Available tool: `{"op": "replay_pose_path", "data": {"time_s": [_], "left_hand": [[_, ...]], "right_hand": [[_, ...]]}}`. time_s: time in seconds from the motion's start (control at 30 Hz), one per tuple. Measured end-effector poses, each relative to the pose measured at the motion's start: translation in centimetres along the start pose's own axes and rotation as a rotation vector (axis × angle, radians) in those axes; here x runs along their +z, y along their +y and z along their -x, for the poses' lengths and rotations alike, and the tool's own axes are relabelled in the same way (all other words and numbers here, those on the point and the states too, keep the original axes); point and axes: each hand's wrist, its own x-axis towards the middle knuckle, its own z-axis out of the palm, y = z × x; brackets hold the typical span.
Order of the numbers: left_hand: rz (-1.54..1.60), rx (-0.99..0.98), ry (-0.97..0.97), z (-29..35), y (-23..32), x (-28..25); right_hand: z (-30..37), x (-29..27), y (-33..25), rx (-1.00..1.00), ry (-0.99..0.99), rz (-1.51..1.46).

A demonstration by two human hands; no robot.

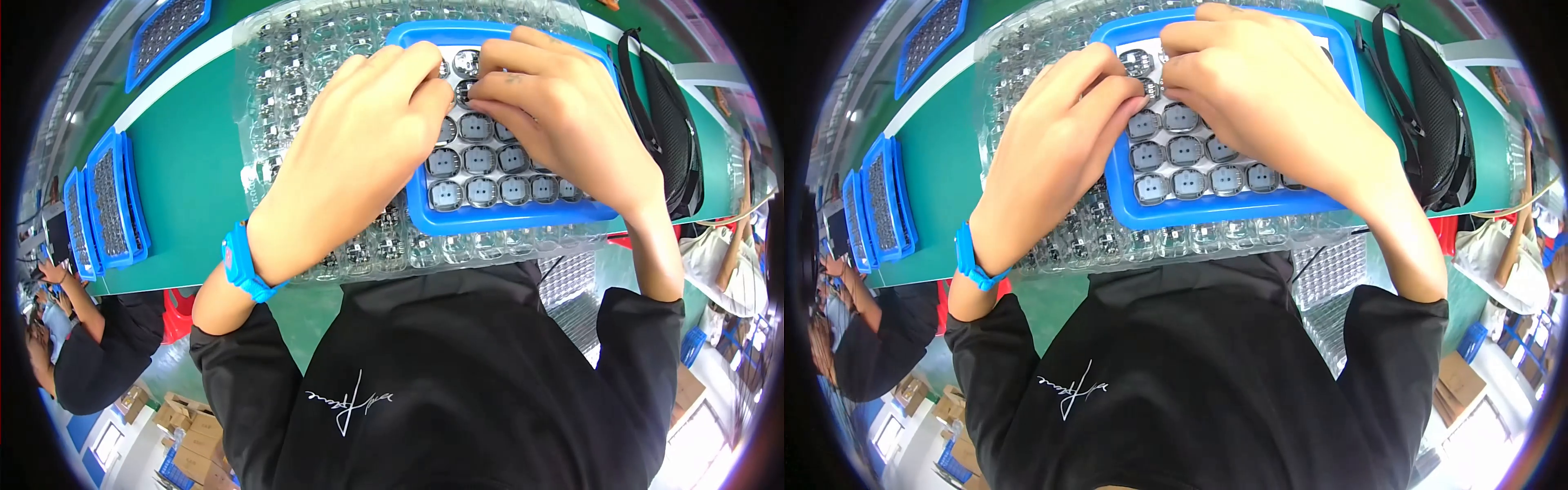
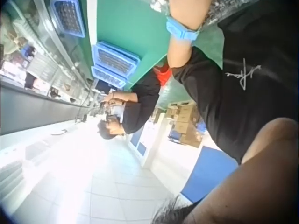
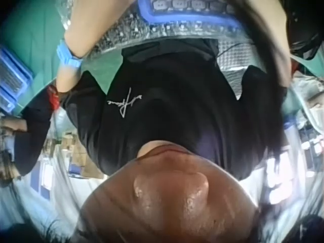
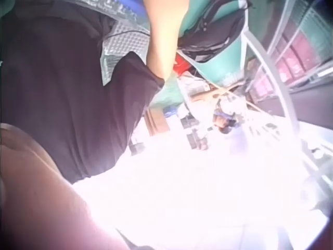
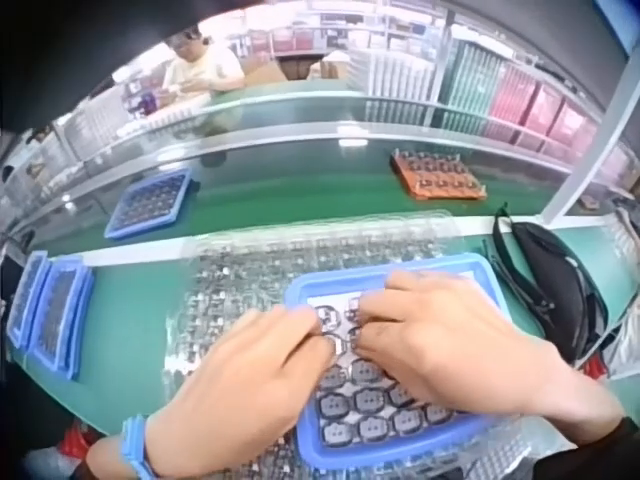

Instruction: Sorting and placing small electronic components into organized plastic trays on an assembly line.

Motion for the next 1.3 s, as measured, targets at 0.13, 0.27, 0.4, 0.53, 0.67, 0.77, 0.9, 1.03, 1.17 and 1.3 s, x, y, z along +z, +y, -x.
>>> {"op": "replay_pose_path", "data": {"time_s": [0.13, 0.27, 0.4, 0.53, 0.67, 0.77, 0.9, 1.03, 1.17, 1.3], "left_hand": [[0.093, -0.008, -0.015, 0.3, -0.7, -0.9], [0.184, -0.105, 0.136, 1.9, -1.6, -4.1], [0.191, -0.228, -0.022, 6.4, -1.7, -5.9], [0.259, -0.364, -0.147, 8.3, 0.1, -5.7], [0.228, -0.378, -0.238, 7.8, 1.3, -5.3], [0.187, -0.358, -0.237, 7.4, 1.2, -4.7], [0.135, -0.309, -0.141, 7.3, 1.4, -5.6], [0.219, -0.274, 0.047, 5.1, 1.9, -5.8], [0.328, -0.195, 0.080, 3.3, 1.6, -3.6], [0.349, -0.151, 0.060, 2.3, 1.5, -2.2]], "right_hand": [[0.0, 0.3, 0.7, 0.008, 0.048, -0.105], [-0.2, -0.6, -1.2, 0.128, 0.071, -0.255], [-1.7, 1.1, -6.1, 0.077, 0.089, -0.270], [-2.4, 3.3, -8.3, 0.044, -0.006, -0.175], [-2.6, 4.5, -8.8, 0.057, -0.083, 0.017], [-2.4, 4.2, -8.6, 0.071, 0.009, -0.093], [-0.2, -0.5, -5.9, 0.132, 0.177, -0.276], [1.6, -2.2, -3.3, 0.155, 0.133, -0.179], [2.0, -1.6, -2.6, 0.128, 0.090, -0.137], [2.1, -1.2, -2.3, 0.132, 0.074, -0.095]]}}
